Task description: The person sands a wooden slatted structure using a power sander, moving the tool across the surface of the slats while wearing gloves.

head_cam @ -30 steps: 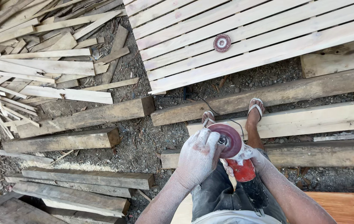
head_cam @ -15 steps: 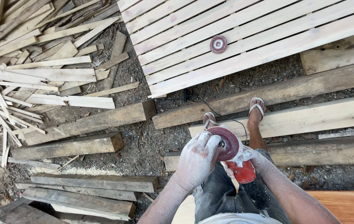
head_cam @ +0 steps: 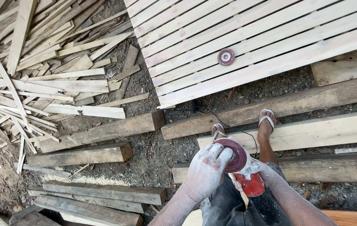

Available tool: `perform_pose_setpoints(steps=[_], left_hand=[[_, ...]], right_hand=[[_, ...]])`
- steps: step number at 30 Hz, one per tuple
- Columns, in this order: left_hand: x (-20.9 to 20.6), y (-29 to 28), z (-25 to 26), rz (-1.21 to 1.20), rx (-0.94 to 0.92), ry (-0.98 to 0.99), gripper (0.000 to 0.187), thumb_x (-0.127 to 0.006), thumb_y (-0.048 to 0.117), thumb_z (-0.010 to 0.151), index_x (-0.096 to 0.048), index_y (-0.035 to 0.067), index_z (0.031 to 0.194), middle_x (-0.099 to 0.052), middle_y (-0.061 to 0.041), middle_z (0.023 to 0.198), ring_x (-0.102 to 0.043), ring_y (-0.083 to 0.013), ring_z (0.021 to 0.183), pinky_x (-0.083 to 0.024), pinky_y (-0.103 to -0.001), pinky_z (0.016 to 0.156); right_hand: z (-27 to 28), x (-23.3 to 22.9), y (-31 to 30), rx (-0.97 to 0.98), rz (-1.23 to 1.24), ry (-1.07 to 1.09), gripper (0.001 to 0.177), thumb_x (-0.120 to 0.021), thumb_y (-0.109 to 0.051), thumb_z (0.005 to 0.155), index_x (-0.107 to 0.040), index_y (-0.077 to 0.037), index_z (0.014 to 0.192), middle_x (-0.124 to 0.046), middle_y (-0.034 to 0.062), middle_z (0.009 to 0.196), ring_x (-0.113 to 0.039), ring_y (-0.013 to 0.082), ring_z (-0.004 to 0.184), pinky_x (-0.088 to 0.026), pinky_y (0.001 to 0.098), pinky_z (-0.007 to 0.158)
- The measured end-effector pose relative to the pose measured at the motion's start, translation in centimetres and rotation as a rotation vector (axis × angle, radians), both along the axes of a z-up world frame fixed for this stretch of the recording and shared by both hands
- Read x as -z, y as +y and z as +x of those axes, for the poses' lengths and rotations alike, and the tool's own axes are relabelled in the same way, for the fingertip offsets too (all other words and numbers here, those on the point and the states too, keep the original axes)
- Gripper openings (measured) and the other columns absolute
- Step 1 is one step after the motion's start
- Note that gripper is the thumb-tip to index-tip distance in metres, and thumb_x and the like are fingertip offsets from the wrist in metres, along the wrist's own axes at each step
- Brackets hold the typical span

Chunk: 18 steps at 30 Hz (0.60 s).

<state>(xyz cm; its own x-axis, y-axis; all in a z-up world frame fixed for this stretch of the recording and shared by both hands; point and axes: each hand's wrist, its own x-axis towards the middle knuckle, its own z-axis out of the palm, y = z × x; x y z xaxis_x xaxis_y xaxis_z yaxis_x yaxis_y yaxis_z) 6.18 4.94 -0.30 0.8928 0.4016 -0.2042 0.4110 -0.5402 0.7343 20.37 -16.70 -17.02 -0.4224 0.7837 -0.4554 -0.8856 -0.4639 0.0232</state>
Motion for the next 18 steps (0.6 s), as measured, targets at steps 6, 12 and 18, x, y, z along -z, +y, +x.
perform_pose_setpoints(steps=[6,12,18], left_hand=[[-0.5,-1.2,1.7,-0.06,-0.116,0.197,0.02,-0.068,0.017,0.098,-0.059,0.002,0.106,-0.062,-0.019,0.108,-0.063,-0.0355,0.103,-0.052,-0.045,0.086],[-1.0,-0.8,0.9,0.018,0.002,-0.026,0.041,-0.068,0.006,0.08,-0.062,0.005,0.121,-0.064,-0.018,0.122,-0.064,-0.0361,0.114,-0.052,-0.044,0.092],[-0.1,-0.4,1.2,-0.011,0.053,-0.021,0.036,-0.067,0.008,0.085,-0.06,0.004,0.12,-0.064,-0.017,0.12,-0.065,-0.0362,0.112,-0.054,-0.043,0.09]], right_hand=[[-0.5,0.7,-1.1,0.015,-0.037,-0.002,0.071,-0.08,-0.03,0.071,-0.055,0.005,0.128,-0.069,0.0265,0.094,-0.073,0.0358,0.075,-0.063,0.0478,0.067],[0.0,-0.5,-0.9,0.028,-0.02,0.103,0.072,-0.078,-0.033,0.074,-0.054,0.009,0.128,-0.068,0.0257,0.096,-0.072,0.0337,0.076,-0.062,0.0472,0.069],[0.2,-0.5,-1.3,0.048,-0.046,0.056,0.073,-0.077,-0.034,0.074,-0.054,0.01,0.127,-0.068,0.0262,0.095,-0.073,0.0342,0.074,-0.063,0.0474,0.066]])
